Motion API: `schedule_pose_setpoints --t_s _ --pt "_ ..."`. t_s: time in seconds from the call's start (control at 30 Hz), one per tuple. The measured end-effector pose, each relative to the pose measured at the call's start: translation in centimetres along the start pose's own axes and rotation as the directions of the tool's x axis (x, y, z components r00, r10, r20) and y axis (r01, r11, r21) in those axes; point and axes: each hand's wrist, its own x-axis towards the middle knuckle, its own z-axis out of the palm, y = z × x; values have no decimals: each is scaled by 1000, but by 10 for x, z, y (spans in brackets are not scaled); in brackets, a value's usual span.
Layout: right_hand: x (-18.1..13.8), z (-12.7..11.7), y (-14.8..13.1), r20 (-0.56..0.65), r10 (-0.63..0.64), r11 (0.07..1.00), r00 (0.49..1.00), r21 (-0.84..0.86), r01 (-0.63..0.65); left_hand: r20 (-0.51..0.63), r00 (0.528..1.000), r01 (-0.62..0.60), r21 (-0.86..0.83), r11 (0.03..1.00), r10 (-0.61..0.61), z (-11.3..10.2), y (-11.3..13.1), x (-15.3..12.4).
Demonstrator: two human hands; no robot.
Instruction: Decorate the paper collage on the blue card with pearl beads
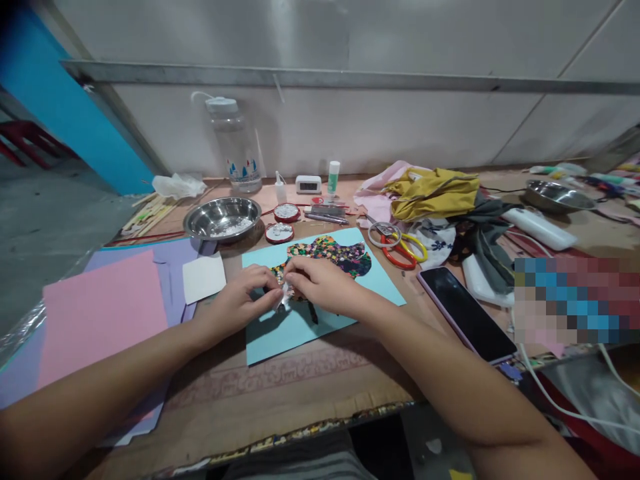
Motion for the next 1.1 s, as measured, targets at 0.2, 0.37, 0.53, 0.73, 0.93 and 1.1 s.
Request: schedule_pose_setpoints --t_s 0.2,0.37,0.53,0.73,0.93,1.1 --pt "3 4 11 -31 -21 974 999 -224 14 21 999 30 -54 998 -29 -1 5 -1" --pt "-3 2 13 -226 -104 934 969 -357 17 -14 985 166 -180 970 -171 -4 7 -3" --pt "-10 7 6 -222 -508 768 832 -554 321 -26 934 325 -361 874 -357 -6 1 -1" --pt "-6 13 17 -66 -662 556 747 -711 430 23 932 345 -353 870 -361 -3 -2 0" --pt "-9 4 22 -120 -675 553 728 -736 391 26 991 132 31 991 -133 -8 -16 1" --pt "-22 5 27 69 -657 436 751 -777 453 64 997 12 300 954 -33 -5 -30 -2"
